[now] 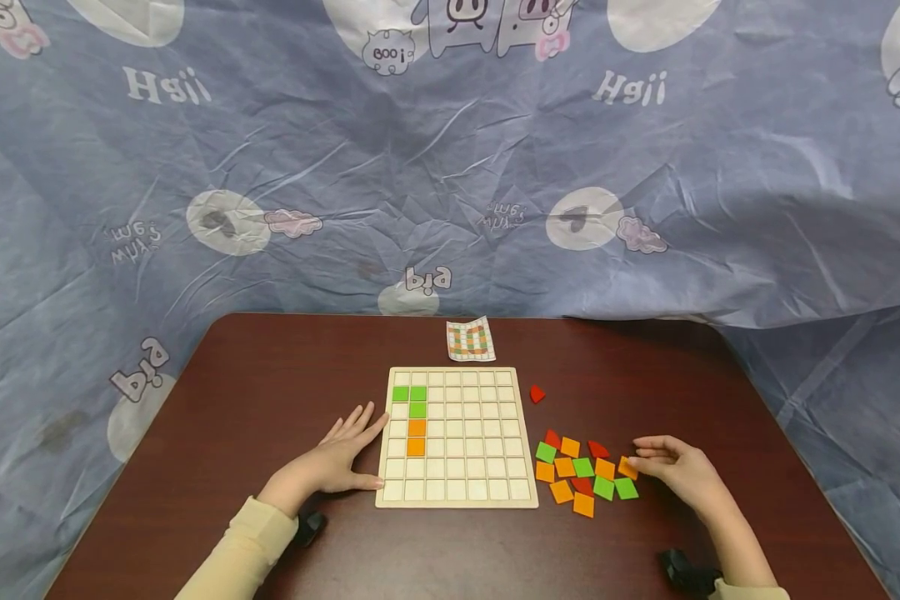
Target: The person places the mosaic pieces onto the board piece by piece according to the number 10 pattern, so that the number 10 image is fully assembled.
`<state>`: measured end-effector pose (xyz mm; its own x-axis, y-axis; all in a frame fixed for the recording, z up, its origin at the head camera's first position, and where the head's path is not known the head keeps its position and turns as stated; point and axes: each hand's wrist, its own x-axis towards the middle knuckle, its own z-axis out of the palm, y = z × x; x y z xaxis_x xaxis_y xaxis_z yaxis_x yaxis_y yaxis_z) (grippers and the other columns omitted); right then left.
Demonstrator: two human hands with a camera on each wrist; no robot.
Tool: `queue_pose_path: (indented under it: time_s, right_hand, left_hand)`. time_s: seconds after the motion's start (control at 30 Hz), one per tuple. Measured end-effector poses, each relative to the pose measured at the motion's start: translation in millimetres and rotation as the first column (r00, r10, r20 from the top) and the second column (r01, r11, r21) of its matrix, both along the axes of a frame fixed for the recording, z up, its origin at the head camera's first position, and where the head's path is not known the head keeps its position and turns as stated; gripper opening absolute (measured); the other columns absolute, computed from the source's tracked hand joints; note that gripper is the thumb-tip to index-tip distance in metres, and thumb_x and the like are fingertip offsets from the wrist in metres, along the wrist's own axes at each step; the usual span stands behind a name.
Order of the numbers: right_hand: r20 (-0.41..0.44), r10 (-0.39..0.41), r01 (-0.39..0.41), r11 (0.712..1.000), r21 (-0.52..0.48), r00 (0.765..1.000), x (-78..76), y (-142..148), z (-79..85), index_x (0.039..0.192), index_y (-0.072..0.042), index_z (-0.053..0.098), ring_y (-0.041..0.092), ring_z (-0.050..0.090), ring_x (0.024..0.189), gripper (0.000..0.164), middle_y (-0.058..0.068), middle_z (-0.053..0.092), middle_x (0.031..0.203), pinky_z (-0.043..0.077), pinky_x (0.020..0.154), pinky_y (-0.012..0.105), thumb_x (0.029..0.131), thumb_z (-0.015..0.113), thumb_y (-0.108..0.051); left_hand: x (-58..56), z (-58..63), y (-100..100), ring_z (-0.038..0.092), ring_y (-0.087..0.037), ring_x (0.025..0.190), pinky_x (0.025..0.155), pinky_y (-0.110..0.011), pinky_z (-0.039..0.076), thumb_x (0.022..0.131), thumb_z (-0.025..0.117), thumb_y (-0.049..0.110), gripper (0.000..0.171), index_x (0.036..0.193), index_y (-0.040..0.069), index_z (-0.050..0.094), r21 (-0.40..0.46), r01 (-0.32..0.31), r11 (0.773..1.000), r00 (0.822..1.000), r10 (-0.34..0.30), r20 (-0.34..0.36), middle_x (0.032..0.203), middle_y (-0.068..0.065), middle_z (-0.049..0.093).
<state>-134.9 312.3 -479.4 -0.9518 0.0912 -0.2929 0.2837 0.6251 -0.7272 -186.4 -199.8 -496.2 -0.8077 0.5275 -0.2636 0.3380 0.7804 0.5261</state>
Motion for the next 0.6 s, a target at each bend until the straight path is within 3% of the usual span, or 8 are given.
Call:
queue_pose_path:
  time_s: [0.27, 0.6]
  right_hand:
    - [-0.009, 0.028, -0.027, 0.996, 0.085, 1.000, 3.4, 4, -5.1, 0.126, 0.005, 0.061, 0.027, 0.064, 0.101, 0.055, 0.024, 0.064, 0.121, 0.054, 0.076, 0.028, 0.087, 0.076, -0.031]
    - [-0.046, 0.034, -0.025, 0.984, 0.175, 0.998, -0.5, 1, -14.6, 0.117, -0.001, 0.067, 0.020, 0.061, 0.091, 0.046, 0.013, 0.068, 0.106, 0.049, 0.072, 0.030, 0.083, 0.080, -0.029]
  left_hand:
    - [0.1, -0.2, 0, 0.004, -0.041, 0.152, 0.122, -0.060, 0.008, 0.081, 0.078, 0.045, 0.102, 0.159, 0.014, 0.020, 0.000, -0.004, 1.000, 1.000, 0.004, -0.015, 0.165, -0.020, 0.005]
    - [0.2, -1.7, -1, 0.006, -0.041, 0.153, 0.122, -0.059, 0.010, 0.081, 0.077, 0.047, 0.102, 0.159, 0.015, 0.021, -0.022, 0.001, 1.000, 0.999, -0.002, -0.035, 0.165, -0.020, 0.006]
